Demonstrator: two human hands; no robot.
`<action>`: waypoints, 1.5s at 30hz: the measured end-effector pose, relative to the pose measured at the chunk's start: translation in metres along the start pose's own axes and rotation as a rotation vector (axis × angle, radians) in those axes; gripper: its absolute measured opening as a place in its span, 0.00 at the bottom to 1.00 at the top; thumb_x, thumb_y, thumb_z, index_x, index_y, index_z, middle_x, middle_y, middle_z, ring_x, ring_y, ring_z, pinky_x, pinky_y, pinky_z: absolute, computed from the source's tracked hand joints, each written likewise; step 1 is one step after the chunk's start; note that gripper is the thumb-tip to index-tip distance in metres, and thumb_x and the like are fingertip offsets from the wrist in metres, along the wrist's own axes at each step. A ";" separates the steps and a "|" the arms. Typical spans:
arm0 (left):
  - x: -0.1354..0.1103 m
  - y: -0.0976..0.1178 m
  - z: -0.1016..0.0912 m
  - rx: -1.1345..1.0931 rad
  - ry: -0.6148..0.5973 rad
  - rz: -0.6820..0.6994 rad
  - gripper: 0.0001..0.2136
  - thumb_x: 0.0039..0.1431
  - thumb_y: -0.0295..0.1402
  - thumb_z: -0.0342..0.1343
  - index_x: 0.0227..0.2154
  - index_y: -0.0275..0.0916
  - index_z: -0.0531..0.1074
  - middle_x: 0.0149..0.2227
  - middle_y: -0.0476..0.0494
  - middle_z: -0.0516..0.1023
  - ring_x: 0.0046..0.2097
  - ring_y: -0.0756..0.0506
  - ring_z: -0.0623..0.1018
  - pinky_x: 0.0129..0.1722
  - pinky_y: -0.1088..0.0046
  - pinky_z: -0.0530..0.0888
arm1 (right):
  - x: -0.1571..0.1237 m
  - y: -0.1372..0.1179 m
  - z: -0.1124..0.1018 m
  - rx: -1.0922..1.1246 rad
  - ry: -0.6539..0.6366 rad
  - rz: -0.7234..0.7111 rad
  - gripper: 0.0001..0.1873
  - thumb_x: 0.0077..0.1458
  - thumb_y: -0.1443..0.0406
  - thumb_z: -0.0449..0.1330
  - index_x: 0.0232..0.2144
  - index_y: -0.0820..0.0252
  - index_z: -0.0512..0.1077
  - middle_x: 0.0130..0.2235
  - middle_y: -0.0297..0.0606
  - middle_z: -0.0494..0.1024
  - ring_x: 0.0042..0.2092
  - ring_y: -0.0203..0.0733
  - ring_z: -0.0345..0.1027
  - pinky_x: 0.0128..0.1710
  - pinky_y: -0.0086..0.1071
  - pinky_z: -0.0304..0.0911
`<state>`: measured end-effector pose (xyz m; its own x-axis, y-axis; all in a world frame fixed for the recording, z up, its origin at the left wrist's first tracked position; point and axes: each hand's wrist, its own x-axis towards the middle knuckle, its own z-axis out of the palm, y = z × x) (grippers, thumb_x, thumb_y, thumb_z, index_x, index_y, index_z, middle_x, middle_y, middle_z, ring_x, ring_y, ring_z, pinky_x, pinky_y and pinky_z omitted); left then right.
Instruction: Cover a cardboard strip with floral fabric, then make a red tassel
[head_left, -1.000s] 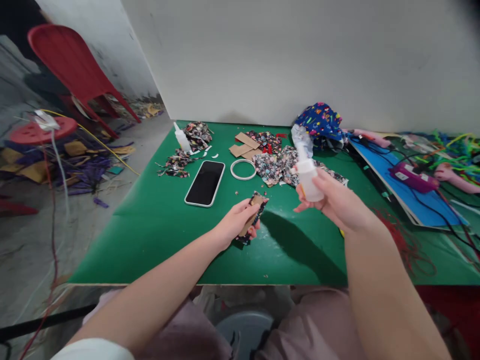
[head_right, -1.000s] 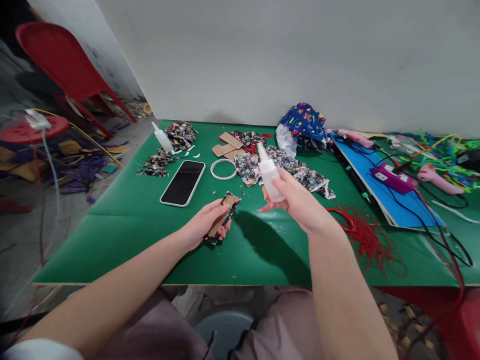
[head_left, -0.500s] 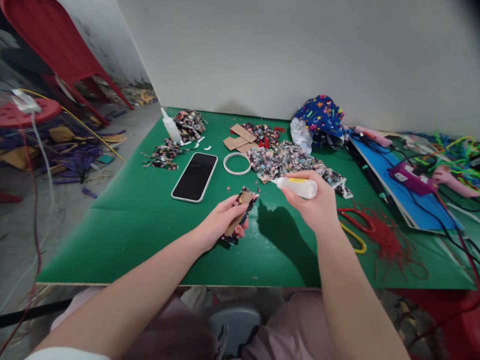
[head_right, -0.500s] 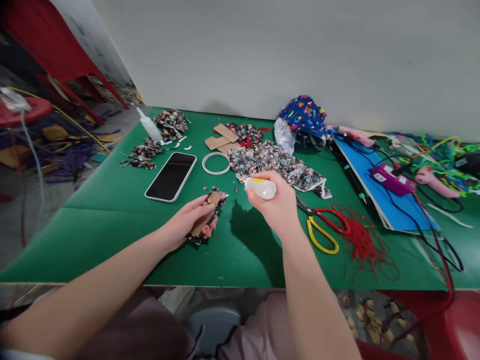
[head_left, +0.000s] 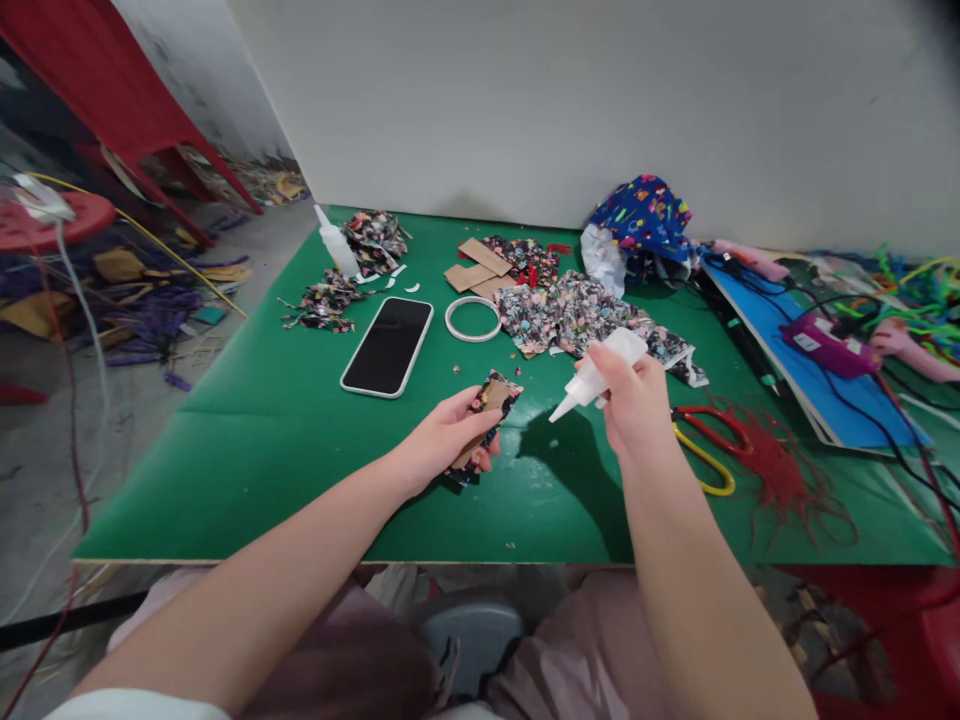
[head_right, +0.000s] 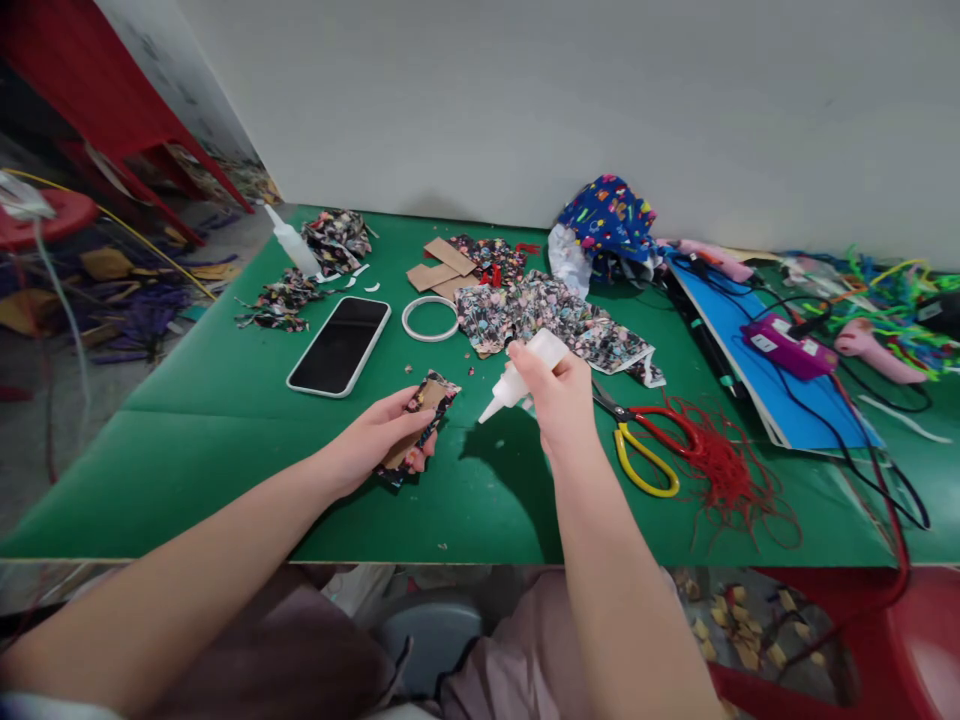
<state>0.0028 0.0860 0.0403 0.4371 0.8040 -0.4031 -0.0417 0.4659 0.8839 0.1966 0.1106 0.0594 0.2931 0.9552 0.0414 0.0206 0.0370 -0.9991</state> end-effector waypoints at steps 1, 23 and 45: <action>0.000 0.000 0.000 0.005 -0.015 -0.006 0.18 0.51 0.42 0.55 0.42 0.39 0.64 0.21 0.52 0.71 0.19 0.54 0.69 0.18 0.81 0.63 | 0.001 0.001 0.001 0.035 -0.005 0.032 0.16 0.38 0.53 0.63 0.18 0.60 0.69 0.19 0.33 0.69 0.21 0.33 0.60 0.18 0.28 0.55; -0.008 0.000 0.000 0.050 -0.168 -0.111 0.18 0.53 0.43 0.53 0.45 0.40 0.66 0.22 0.48 0.74 0.20 0.51 0.73 0.21 0.78 0.68 | -0.008 0.007 0.003 -0.363 -0.221 -0.119 0.14 0.41 0.58 0.63 0.22 0.58 0.62 0.22 0.27 0.63 0.24 0.31 0.55 0.24 0.27 0.53; -0.008 0.003 0.001 0.082 -0.176 -0.142 0.18 0.55 0.43 0.51 0.46 0.40 0.64 0.23 0.51 0.73 0.21 0.53 0.71 0.23 0.78 0.69 | 0.003 0.005 -0.009 0.089 -0.092 -0.113 0.08 0.42 0.64 0.64 0.24 0.58 0.67 0.24 0.31 0.74 0.31 0.38 0.70 0.35 0.35 0.64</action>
<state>-0.0004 0.0807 0.0466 0.5838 0.6523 -0.4835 0.1012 0.5323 0.8405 0.2059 0.1115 0.0551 0.2046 0.9663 0.1564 -0.0375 0.1674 -0.9852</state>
